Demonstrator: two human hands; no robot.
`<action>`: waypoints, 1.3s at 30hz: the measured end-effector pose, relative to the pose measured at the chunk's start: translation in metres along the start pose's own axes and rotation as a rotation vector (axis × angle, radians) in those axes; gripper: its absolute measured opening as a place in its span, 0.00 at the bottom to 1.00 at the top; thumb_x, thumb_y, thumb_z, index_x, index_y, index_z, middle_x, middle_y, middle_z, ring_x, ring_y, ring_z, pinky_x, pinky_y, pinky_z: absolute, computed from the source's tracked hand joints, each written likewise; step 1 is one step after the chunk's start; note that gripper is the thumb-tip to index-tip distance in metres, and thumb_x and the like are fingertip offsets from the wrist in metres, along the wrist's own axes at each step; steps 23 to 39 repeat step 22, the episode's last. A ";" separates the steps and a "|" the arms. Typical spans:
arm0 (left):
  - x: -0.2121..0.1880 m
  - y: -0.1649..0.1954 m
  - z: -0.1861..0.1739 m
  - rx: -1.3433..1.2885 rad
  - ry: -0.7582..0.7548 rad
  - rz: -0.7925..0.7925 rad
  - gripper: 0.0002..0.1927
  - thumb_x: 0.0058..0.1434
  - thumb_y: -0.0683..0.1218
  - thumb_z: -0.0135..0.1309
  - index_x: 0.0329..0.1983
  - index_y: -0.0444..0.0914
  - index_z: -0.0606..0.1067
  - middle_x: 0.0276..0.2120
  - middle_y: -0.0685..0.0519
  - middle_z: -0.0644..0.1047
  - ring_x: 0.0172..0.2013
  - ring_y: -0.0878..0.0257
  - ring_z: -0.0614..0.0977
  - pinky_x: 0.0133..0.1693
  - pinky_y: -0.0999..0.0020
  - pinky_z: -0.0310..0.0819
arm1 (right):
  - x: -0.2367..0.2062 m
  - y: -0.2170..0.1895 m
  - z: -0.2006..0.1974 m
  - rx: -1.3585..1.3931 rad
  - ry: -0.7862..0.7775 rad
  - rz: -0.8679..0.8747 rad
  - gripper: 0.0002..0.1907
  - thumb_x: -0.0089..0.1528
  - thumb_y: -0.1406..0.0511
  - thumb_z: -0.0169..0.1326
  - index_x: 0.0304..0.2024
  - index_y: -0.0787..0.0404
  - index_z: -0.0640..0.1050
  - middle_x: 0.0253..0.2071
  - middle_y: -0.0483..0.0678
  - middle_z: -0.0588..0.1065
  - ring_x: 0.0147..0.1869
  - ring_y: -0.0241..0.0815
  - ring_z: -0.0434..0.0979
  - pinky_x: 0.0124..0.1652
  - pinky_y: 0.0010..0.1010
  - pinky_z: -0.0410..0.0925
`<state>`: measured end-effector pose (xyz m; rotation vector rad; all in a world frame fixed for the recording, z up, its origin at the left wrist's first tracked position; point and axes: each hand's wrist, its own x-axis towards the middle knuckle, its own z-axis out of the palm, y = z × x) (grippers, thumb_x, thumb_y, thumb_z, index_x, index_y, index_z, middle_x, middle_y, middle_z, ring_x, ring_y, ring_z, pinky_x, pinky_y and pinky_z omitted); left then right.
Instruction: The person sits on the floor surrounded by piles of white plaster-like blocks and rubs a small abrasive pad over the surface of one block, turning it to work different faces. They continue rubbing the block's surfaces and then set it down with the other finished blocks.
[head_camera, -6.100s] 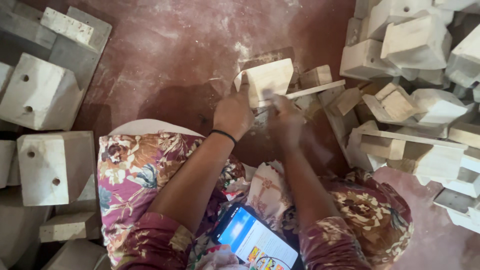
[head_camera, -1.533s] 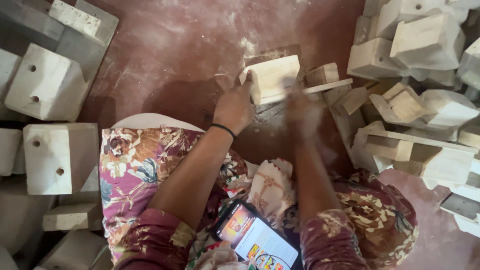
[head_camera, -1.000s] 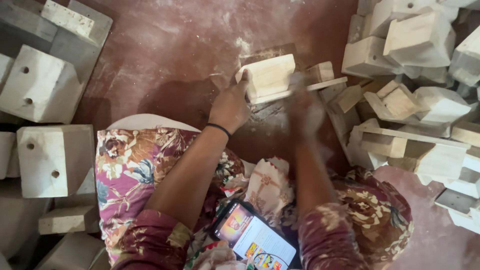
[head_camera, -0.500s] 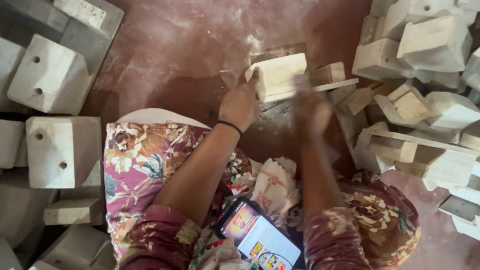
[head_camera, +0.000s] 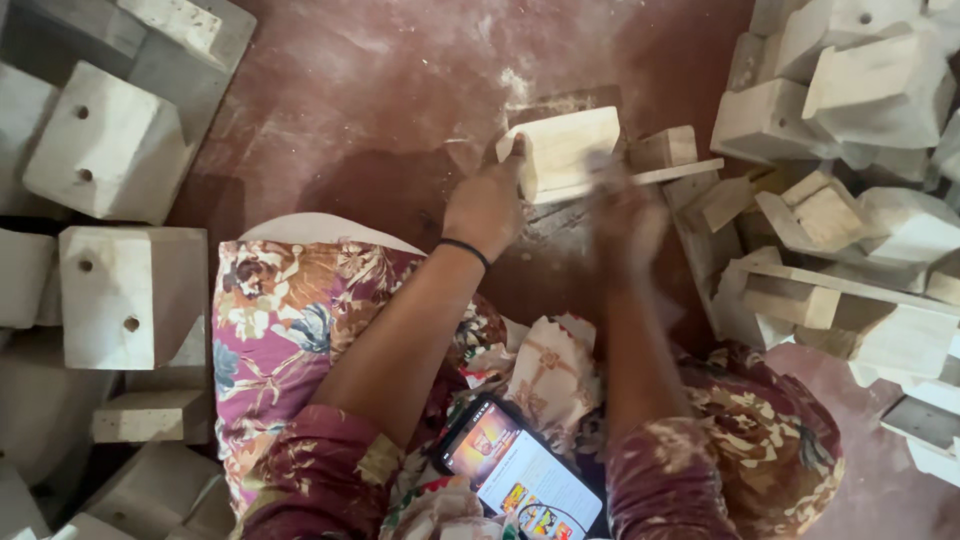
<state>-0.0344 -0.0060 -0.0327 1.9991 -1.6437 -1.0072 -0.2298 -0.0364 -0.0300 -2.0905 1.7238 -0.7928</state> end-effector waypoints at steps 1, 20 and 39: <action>0.000 0.000 0.001 -0.002 0.048 0.037 0.34 0.63 0.42 0.50 0.74 0.43 0.61 0.67 0.41 0.66 0.50 0.39 0.81 0.48 0.48 0.76 | 0.008 0.008 -0.007 -0.061 0.035 0.275 0.15 0.65 0.64 0.56 0.53 0.61 0.82 0.39 0.58 0.82 0.36 0.51 0.83 0.34 0.45 0.71; 0.005 -0.002 0.006 0.069 0.012 0.047 0.39 0.57 0.38 0.50 0.74 0.41 0.59 0.71 0.41 0.61 0.50 0.39 0.80 0.49 0.49 0.77 | 0.004 0.026 -0.001 -0.163 0.254 -0.091 0.11 0.71 0.62 0.57 0.55 0.57 0.79 0.49 0.55 0.82 0.47 0.52 0.85 0.44 0.38 0.76; 0.004 -0.001 0.008 0.080 0.000 0.027 0.36 0.64 0.39 0.48 0.77 0.43 0.59 0.70 0.40 0.63 0.53 0.38 0.80 0.52 0.48 0.76 | -0.005 0.012 0.024 -0.061 0.190 -0.277 0.04 0.71 0.63 0.57 0.49 0.49 0.79 0.50 0.51 0.85 0.48 0.47 0.86 0.45 0.36 0.76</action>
